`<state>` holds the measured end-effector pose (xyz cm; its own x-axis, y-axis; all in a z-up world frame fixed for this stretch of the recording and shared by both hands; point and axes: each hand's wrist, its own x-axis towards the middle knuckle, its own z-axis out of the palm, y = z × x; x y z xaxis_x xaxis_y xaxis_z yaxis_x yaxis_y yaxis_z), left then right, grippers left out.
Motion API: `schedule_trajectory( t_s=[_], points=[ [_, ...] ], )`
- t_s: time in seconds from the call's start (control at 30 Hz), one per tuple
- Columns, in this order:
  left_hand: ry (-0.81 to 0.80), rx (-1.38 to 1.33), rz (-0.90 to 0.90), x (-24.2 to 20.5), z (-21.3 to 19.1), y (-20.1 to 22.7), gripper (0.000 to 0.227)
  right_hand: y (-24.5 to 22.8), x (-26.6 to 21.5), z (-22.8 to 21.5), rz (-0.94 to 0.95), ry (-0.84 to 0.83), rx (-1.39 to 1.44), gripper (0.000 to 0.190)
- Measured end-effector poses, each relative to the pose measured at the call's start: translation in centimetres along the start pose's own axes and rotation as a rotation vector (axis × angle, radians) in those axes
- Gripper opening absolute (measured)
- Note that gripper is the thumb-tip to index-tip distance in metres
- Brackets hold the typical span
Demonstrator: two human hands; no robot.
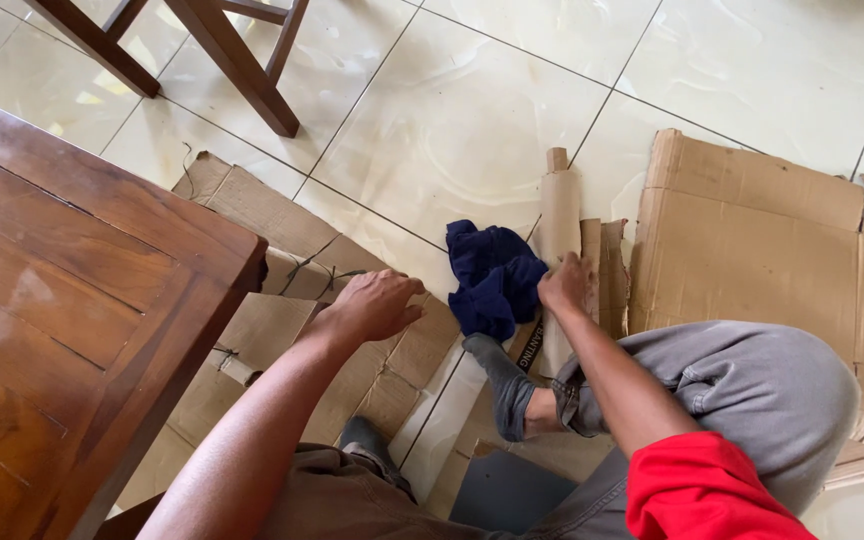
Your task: Removing protective ties and assembling wooden components of a chair
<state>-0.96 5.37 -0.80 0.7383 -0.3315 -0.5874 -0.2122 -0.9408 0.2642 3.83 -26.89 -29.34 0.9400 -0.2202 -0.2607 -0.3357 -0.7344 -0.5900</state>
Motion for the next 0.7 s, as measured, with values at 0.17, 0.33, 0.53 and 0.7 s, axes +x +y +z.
schedule_trajectory(
  t_s=[0.17, 0.33, 0.53, 0.7],
  points=[
    [0.003, 0.015, -0.001, 0.9, 0.4, 0.0, 0.037, 0.8, -0.5, 0.0, 0.235, -0.206, 0.012, 0.089],
    [-0.006, 0.016, 0.004, 0.9, 0.3, 0.1, 0.038, 0.7, -0.7, -0.3, 0.317, -0.167, -0.022, 0.085],
    [-0.003, 0.007, -0.013, 0.6, 0.5, -0.2, 0.039, -2.2, -3.9, -0.7, -0.055, 0.050, 0.091, 0.068],
    [-0.015, 0.015, -0.023, 0.4, 0.3, -0.1, 0.039, -1.5, -4.0, 1.7, -0.283, -0.053, -0.024, 0.028]
  ],
)
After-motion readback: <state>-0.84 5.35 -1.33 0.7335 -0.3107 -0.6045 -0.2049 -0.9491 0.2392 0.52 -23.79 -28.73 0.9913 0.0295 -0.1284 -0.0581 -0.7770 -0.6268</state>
